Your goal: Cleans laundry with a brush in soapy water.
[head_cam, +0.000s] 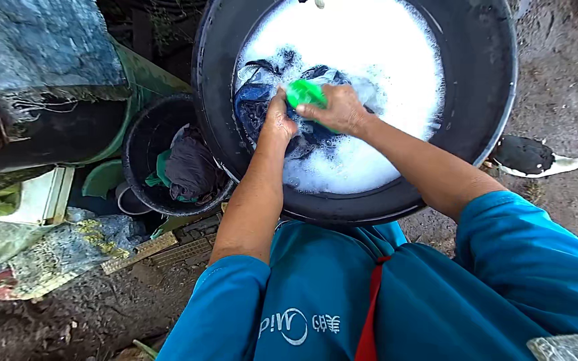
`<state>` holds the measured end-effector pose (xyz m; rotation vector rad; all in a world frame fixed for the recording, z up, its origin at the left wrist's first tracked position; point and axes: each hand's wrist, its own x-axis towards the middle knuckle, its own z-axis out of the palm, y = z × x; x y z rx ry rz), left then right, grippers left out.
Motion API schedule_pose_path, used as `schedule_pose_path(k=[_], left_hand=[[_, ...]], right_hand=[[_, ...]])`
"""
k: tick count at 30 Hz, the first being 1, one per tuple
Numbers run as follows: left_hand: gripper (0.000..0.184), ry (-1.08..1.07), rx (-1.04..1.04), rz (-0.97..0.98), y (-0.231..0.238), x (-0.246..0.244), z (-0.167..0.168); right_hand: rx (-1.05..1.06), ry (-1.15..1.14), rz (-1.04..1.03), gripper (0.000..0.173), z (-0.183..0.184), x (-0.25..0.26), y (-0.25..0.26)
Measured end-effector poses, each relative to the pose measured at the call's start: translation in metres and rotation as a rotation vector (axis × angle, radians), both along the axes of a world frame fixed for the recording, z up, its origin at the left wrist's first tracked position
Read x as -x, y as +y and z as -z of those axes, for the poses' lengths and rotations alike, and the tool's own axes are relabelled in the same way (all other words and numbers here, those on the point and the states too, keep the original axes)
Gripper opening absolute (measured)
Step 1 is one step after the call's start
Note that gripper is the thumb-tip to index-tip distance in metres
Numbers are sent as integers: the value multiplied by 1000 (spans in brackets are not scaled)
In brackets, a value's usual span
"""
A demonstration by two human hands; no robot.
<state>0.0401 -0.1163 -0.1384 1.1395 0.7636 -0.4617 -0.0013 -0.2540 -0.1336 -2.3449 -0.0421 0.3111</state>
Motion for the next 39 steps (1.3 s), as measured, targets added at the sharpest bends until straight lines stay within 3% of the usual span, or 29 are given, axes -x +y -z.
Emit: schedule_pose_path(k=[1,2,4,7,9,13,16,20,23,27,30,35,37,39], left_hand=[[36,-21,-40,2,1,1,0],[48,6,-72,19,4,3,-2],[61,58,-125,50,6,1,-7],[65,82,-147,69,2,-1,-5],[65,94,-138,61,2,-2,-1],[59,45,-92,53,5,-4,6],[61,30,-94,48,8,-1,13],[64,81,-145,46,3,-2,5],[64,76,-150,42,4,-2,6],[64,74,-150,41,4,-3,8],[63,82,-176,53,6,-1,7],[65,99,-187,68,2,-2,1],[64,101,-175,65,3,-2,2],[63,99,-168,75,2,-3,2]], right_hand=[[23,3,-64,66,8,3,5],[65,44,-76,69,18,4,0],[181,154,14,71,31,-3,-30],[291,283,183,72,28,-10,-64],[282,295,196,69,16,-10,-57],[90,127,-39,65,-10,1,-2],[105,150,-142,66,13,4,1],[316,270,59,71,29,-8,-64],[366,315,174,70,17,-12,-76],[166,127,-28,65,-10,-5,-27],[159,142,-154,65,22,-4,-20],[349,318,212,68,29,-11,-87],[321,317,267,67,19,-10,-81],[203,202,172,65,2,-10,-53]])
